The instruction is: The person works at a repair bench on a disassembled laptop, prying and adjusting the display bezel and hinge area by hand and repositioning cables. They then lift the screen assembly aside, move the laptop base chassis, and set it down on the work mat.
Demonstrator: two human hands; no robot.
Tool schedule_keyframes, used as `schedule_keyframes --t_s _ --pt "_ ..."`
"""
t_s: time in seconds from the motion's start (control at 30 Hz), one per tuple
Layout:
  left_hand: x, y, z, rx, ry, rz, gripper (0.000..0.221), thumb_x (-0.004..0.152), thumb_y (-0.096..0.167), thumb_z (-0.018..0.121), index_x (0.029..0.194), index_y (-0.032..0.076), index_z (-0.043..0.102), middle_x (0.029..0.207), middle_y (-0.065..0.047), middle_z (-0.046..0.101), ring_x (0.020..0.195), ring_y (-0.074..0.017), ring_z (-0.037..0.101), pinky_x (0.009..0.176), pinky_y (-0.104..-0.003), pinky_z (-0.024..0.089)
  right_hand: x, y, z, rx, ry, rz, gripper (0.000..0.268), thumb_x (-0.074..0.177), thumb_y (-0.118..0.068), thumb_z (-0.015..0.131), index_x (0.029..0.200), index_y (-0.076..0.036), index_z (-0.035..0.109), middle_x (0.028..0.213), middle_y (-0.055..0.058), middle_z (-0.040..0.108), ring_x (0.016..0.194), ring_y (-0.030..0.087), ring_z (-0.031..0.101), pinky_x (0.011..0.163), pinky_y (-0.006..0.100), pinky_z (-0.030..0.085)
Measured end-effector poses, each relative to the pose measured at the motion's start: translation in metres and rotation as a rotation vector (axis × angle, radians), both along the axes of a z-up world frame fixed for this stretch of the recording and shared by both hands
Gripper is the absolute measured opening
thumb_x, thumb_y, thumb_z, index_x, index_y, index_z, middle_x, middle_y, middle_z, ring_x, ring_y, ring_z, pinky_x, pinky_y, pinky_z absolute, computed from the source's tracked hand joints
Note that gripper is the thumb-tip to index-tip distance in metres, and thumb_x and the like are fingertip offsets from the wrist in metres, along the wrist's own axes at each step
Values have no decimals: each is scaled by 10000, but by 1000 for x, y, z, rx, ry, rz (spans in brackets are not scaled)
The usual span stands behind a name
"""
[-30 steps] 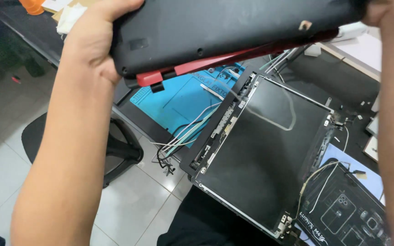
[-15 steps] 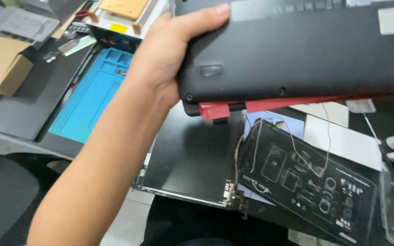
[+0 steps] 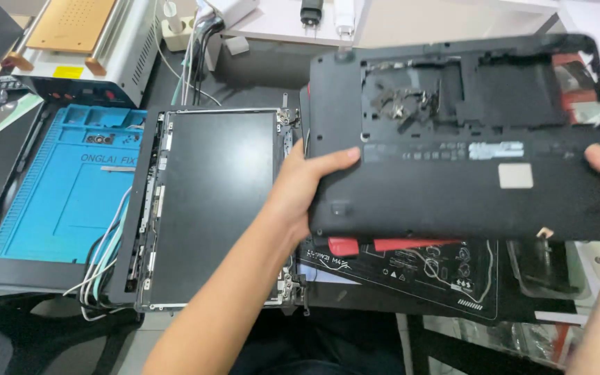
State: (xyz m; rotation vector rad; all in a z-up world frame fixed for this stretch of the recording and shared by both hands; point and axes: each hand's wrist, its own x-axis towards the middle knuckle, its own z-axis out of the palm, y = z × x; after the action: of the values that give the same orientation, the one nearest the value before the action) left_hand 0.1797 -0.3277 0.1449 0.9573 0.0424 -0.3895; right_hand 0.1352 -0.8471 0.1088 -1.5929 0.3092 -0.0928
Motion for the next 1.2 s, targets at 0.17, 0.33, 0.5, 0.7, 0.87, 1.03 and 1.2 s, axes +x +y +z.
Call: schedule_keyframes --t_s 0.17,0.33,0.5,0.7,0.87,1.03,1.2 --pt "-36 -1 -46 -74 220 -8 663 742 72 762 1343 68 483 1168 -193 676 973 -299 727 792 -460 638 -29 75 -39 54 144 -8 354 1056 -261 629 1313 -18 627 1155 161 716 900 239 717 759 395 579" --pt "-62 6 -63 -64 241 81 667 730 23 757 1344 63 501 1183 -171 683 997 -291 733 827 -445 639 -44 109 -70 183 156 -69 457 992 -207 619 1410 -22 632 1231 141 713 1002 224 705 855 373 556" --pt "-73 14 -68 -59 281 172 636 743 23 750 1328 61 502 1162 -165 682 986 -282 733 822 -440 640 -36 134 -87 386 12 -97 501 988 -197 628 1433 28 582 1303 134 689 1132 232 689 1015 394 524" --pt "-95 6 -61 -101 215 264 583 759 29 750 1291 27 512 1119 -166 683 960 -291 715 817 -436 629 -56 228 -42 644 -194 -169 673 984 -452 619 1508 -36 548 1486 112 627 1375 286 583 1187 479 417" --pt "-115 -18 -62 -138 151 320 596 769 -1 758 1313 30 517 1163 -130 686 1020 -238 706 909 -391 596 -82 266 -52 742 -428 -263 774 935 -524 668 1564 -102 507 1561 89 584 1454 319 524 1225 532 388" --pt "-104 -29 -59 -130 228 291 618 765 -2 744 1334 63 511 1184 -113 675 1027 -230 694 901 -392 592 -67 255 -73 650 -276 -361 586 965 -356 679 1478 -110 540 1477 63 612 1368 287 578 1202 510 425" --pt "-72 -15 -67 -129 84 210 596 838 62 733 1374 57 474 1236 -105 651 1086 -212 671 945 -377 569 -31 243 -73 774 -175 -404 421 934 -176 656 1337 -59 623 1357 91 677 1260 278 656 1138 482 461"
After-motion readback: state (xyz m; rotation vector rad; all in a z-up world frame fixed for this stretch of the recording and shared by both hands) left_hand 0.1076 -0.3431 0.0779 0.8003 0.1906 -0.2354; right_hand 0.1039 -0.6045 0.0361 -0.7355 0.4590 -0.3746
